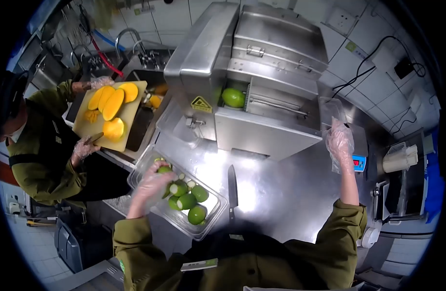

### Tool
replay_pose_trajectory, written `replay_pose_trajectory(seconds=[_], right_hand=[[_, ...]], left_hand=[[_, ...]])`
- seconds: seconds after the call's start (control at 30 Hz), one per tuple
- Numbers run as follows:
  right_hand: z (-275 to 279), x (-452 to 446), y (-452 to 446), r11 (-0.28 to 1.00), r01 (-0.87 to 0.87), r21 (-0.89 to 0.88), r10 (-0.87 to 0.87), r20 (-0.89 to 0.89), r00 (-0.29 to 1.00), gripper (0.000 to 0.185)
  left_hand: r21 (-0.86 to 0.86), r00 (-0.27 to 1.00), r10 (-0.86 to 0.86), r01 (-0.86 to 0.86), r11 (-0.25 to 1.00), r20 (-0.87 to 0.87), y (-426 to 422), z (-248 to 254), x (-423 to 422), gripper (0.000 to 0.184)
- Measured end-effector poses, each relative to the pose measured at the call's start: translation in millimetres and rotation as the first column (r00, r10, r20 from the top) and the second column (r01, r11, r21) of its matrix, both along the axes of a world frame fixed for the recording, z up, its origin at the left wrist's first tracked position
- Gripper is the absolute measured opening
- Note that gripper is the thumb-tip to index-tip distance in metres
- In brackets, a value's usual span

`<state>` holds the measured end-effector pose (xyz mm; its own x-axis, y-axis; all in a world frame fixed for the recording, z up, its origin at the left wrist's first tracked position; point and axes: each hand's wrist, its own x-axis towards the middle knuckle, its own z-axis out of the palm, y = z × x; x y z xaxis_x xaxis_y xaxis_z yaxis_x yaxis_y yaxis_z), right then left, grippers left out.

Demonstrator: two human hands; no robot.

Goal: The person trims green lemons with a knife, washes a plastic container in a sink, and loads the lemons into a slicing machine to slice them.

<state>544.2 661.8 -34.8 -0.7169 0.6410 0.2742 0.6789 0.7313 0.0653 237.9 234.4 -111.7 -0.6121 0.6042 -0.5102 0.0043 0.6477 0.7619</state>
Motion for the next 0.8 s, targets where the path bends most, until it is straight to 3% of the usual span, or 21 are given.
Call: replay_pose_trajectory(seconds=[0.03,0.07,0.1,0.2,0.27,0.3,0.33,0.4,0.47,0.53,0.6,0.67,0.7,0.73,0.8], right_hand=[[-11.6,-0.9,7.1,0.999,0.014,-0.038,-0.015,-0.022,1.0,0.038],[-18.1,-2.7,13.0,0.999,0.03,-0.017,-0.03,-0.022,0.999,0.039],[-24.8,-3.7,17.8,0.999,0.047,0.003,-0.047,-0.027,0.999,0.04],[-42.5,-8.2,27.1,0.992,0.127,0.027,-0.127,-0.004,0.992,0.049],[-64.2,-2.1,49.3,0.988,0.157,0.004,-0.157,0.015,0.987,0.054],[-74.1,5.3,62.6,0.997,0.082,0.011,-0.082,0.002,0.997,0.059],[-86.9,14.6,77.7,0.997,0.042,0.064,-0.041,-0.008,0.999,0.059],[-113.5,18.4,101.6,0.984,-0.061,0.167,0.068,-0.036,0.997,0.06],[-101.2,7.1,94.2,0.995,-0.001,0.101,-0.001,0.019,1.0,0.061],[-101.4,4.7,95.7,0.997,0.048,0.062,-0.054,0.093,0.994,0.061],[-113.0,8.4,106.1,0.986,-0.06,0.158,0.052,0.055,0.997,0.057],[-120.4,12.3,116.8,0.948,-0.124,0.293,0.105,0.08,0.991,0.049],[-116.4,10.6,118.1,0.957,-0.115,0.265,0.092,0.095,0.991,0.047],[-110.8,6.7,115.9,0.965,-0.111,0.236,0.087,0.11,0.99,0.046],[-102.1,-2.6,118.4,0.973,-0.126,0.191,0.103,0.127,0.987,0.045]], left_hand=[[0.21,0.924,0.122,-0.209,0.955,0.364,-2.1,18.1,4.8,0.054],[0.322,0.719,0.139,-0.465,0.825,0.681,2.2,39.6,11.5,0.057],[0.397,0.763,0.129,-0.464,0.792,0.634,11.4,53.2,24.5,0.07],[0.6,0.701,-0.163,-0.439,0.669,0.694,47.3,89.5,48.4,0.074],[0.789,0.729,-0.416,-0.273,0.55,0.543,71.4,87.7,58.0,0.076],[0.865,0.724,-0.531,-0.185,0.467,0.441,84.7,86.3,61.4,0.08],[0.878,0.646,-0.621,-0.174,0.446,0.443,96.8,79.9,62.1,0.091],[0.809,0.771,-0.484,-0.068,0.583,0.414,125.3,116.9,81.3,0.076],[0.825,0.889,-0.374,-0.009,0.565,0.265,160.1,129.6,76.8,0.064],[0.783,0.92,-0.158,-0.203,0.588,0.357,196.5,142.2,68.0,0.058],[0.748,0.956,-0.045,-0.197,0.634,0.289,235.8,142.8,45.6,0.051],[0.725,0.98,-0.017,-0.134,0.676,0.197,272.2,118.4,27.5,0.041],[0.682,0.997,0.041,-0.073,0.728,0.063,288.2,121.0,27.1,0.044],[0.71,0.992,0.12,-0.055,0.702,-0.042,301.7,118.2,30.2,0.048],[0.776,0.984,0.106,0.045,0.629,-0.142,316.6,107.1,28.7,0.05]])
